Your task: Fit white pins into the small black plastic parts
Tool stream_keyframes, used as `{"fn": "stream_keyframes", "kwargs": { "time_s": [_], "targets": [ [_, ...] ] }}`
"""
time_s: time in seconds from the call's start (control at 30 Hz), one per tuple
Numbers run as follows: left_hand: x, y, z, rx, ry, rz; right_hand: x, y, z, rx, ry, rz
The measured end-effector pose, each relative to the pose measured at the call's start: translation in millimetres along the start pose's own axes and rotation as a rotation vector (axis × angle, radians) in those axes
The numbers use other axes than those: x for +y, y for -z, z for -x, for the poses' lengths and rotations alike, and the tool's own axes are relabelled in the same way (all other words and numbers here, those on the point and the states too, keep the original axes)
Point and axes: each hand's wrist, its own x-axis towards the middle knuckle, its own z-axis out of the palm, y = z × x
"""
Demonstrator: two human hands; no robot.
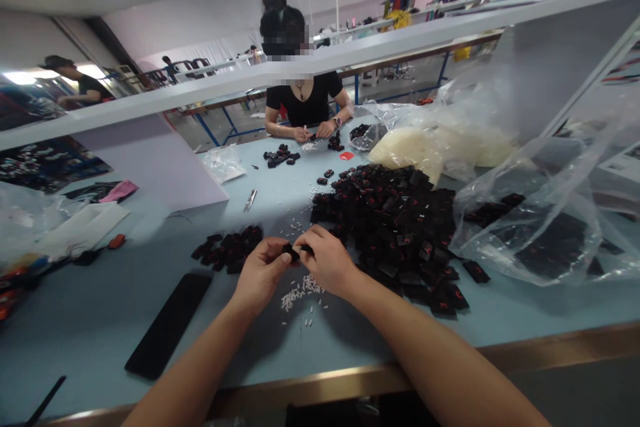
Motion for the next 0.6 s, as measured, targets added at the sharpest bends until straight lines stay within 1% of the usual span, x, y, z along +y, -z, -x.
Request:
{"fn": "stream_keyframes", "kwargs": {
  "time_s": [0.17,0.27,0.43,0.6],
  "targets": [
    [-0.1,0.2,-0.3,0.006,-0.008,0.028,-2.2,1.6,-3.7,-0.014,-0.092,-0.064],
    [-0.6,0.7,-0.9,0.005,-0.007,0.033,-1.8,1.9,-5.0,-0.029,-0.12,-0.103],
    [-1.5,1.7,-1.4,-0.014,-0.015,0.031,-0.3,3.0,-5.2,-0.037,-0.106,-0.132],
    [3.9,-0.5,0.3,0.003,-0.009,-0.024,0.4,5.1,-5.2,-0.044,-0.065,-0.113]
  ]
}}
